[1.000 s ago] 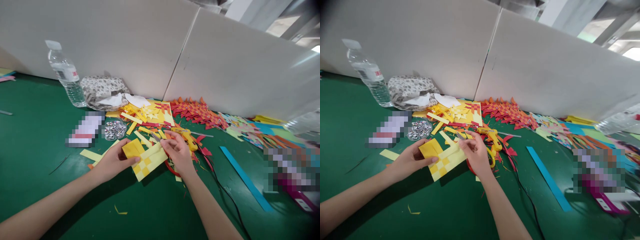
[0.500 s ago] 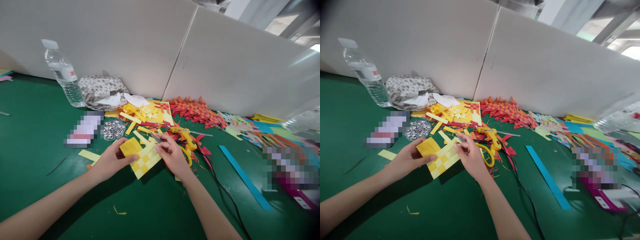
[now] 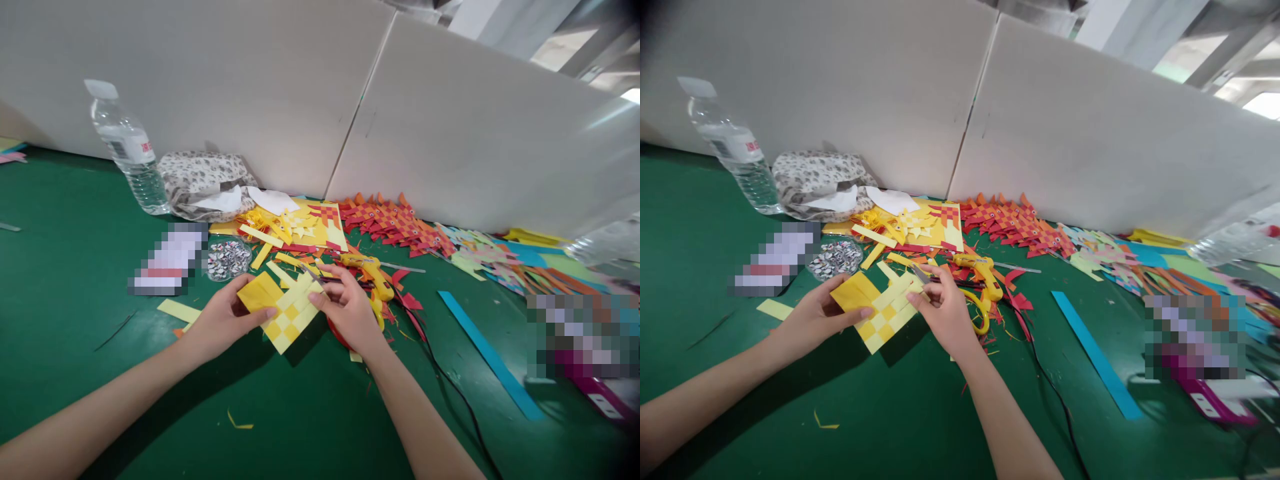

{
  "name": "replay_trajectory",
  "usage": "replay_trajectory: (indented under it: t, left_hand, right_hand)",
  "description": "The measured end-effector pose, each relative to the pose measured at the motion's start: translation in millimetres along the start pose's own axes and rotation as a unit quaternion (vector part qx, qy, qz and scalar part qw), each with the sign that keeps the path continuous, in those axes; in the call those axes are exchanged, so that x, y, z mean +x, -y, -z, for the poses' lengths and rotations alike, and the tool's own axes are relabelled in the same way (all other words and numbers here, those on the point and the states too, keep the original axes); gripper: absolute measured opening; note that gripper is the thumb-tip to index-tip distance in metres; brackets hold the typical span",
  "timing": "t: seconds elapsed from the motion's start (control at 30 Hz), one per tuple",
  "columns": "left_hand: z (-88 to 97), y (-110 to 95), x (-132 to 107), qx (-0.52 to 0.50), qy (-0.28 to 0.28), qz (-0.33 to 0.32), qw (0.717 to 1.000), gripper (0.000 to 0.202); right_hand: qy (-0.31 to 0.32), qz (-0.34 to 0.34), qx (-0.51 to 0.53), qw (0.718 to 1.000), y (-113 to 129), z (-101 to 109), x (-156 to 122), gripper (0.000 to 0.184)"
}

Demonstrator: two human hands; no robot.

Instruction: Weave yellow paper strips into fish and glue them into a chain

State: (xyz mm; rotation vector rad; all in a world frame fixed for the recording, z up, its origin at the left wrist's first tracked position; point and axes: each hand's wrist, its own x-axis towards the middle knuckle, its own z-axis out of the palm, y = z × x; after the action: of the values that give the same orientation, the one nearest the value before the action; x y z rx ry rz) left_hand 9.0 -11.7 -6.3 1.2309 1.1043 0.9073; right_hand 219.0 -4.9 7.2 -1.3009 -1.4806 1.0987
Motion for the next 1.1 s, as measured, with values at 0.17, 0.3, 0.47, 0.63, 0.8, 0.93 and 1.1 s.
replay_trajectory:
  t: [0.17,0.3,0.47,0.63,0.8,0.93,1.1]
  left_hand:
    - [-0.6,1,0,-0.005,0.014,-0.012,1.0,0.037]
    - [-0.4,3,0,0.039,-0.008,-0.009,0.999,0.038]
    - [0.7,2,0,0.045,-0.025,-0.001,0.999,0.041]
    - [0.8,0,-1,0.047,-0.028,0.003,0.999,0.041]
    - [-0.1,0,-1,0.04,-0.028,0.002,0.999,0.044]
    - [0.9,2,0,0.023,-0.025,0.002,0.999,0.043]
    - [2.3,5,0,0.026,-0.024,0.013,0.999,0.041]
  right_hand:
    - [0.09,-0.022,0.047,0.995,2,-6,-6,0.065]
    - [0.066,-0.005,-0.002,0.998,2,-9,-8,0.066]
    - [0.019,0.006,-0.016,1.0,-1,-4,-2,0.049]
    - [-0.011,0.032,-0.032,0.999,-3,-4,0,0.039]
    - [-0.048,0.032,-0.017,0.998,-3,-6,0,0.038]
    - [-0.08,0.034,0.002,0.996,-3,-5,2,0.039]
    - [-0.195,0.049,0.06,0.978,1,0,5,0.03]
